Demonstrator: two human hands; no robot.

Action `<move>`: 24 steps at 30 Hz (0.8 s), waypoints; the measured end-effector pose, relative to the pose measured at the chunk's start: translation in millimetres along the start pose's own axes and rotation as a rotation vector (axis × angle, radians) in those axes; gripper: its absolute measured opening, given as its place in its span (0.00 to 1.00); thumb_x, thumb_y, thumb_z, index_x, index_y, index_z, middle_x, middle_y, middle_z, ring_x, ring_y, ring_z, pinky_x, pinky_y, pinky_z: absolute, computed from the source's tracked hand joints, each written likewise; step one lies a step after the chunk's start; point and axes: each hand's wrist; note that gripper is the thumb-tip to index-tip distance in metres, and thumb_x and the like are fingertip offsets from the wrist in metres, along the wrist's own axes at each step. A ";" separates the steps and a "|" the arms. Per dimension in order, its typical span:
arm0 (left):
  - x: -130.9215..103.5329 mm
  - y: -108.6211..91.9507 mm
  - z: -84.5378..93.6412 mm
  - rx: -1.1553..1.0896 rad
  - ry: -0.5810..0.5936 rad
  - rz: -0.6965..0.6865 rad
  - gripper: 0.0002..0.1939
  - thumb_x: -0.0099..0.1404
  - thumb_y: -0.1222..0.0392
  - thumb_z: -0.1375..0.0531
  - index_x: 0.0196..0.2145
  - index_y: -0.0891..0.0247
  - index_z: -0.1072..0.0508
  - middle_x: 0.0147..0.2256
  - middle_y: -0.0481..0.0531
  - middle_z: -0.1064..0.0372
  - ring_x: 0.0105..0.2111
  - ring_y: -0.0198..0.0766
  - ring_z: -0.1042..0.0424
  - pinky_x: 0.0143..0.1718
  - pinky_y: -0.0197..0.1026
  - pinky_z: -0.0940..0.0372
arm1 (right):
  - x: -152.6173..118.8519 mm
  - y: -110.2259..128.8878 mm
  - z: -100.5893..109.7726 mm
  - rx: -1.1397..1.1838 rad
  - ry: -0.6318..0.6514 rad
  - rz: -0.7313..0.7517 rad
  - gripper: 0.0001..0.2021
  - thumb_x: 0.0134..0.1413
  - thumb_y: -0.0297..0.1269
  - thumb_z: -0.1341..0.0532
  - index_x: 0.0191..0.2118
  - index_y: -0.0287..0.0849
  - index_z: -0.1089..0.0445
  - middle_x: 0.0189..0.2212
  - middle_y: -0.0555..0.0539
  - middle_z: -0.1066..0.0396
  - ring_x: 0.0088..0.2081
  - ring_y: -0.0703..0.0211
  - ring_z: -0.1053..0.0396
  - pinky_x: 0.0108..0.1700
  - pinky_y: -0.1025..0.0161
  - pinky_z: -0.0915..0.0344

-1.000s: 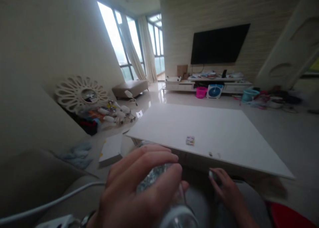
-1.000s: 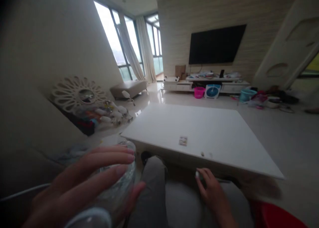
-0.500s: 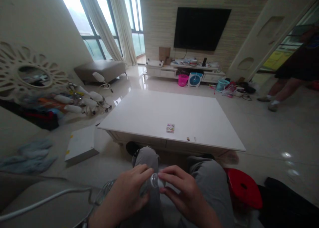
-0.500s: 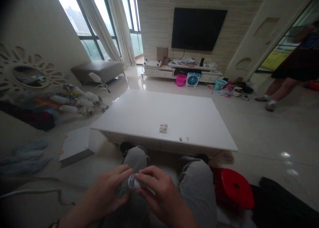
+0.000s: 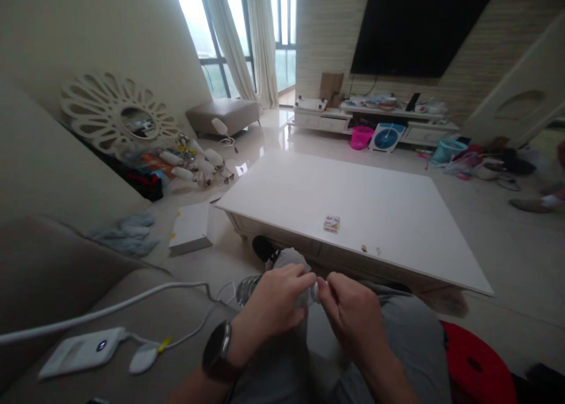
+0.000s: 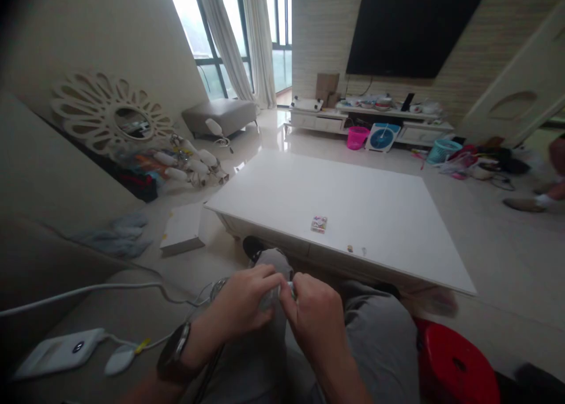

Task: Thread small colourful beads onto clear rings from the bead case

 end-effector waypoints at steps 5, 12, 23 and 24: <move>12.7 5.1 4.9 -0.004 -0.088 0.017 0.13 0.60 0.65 0.39 0.44 0.57 0.30 0.43 0.51 0.29 0.45 0.43 0.29 0.44 0.42 0.32 | 11.3 -6.9 2.0 0.140 0.007 0.179 0.16 0.73 0.41 0.53 0.53 0.41 0.32 0.40 0.41 0.24 0.40 0.56 0.26 0.42 0.63 0.33; 44.5 24.4 -11.8 -0.029 -0.266 0.087 0.12 0.63 0.64 0.39 0.45 0.57 0.28 0.44 0.53 0.28 0.47 0.44 0.30 0.49 0.45 0.34 | 28.7 -12.3 -7.1 -0.097 0.070 -0.112 0.22 0.73 0.52 0.54 0.44 0.40 0.30 0.27 0.47 0.27 0.27 0.56 0.29 0.29 0.64 0.41; 96.1 206.2 -103.1 -0.343 -0.913 0.826 0.17 0.58 0.57 0.33 0.41 0.65 0.33 0.38 0.53 0.30 0.41 0.45 0.29 0.48 0.46 0.35 | -62.8 -129.8 40.7 -0.219 0.038 -0.334 0.21 0.68 0.50 0.47 0.54 0.40 0.30 0.50 0.37 0.27 0.54 0.43 0.31 0.58 0.44 0.36; 90.4 222.1 -107.6 -0.355 -0.910 0.906 0.18 0.56 0.58 0.33 0.40 0.65 0.34 0.37 0.51 0.31 0.40 0.45 0.29 0.48 0.47 0.35 | -84.3 -147.7 41.0 -0.275 0.066 -0.379 0.22 0.67 0.51 0.47 0.54 0.40 0.29 0.53 0.36 0.28 0.56 0.40 0.33 0.61 0.41 0.38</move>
Point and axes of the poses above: each hand's wrist, its own x-axis towards the middle knuckle, its own z-axis out of the back of the hand, y = z × x
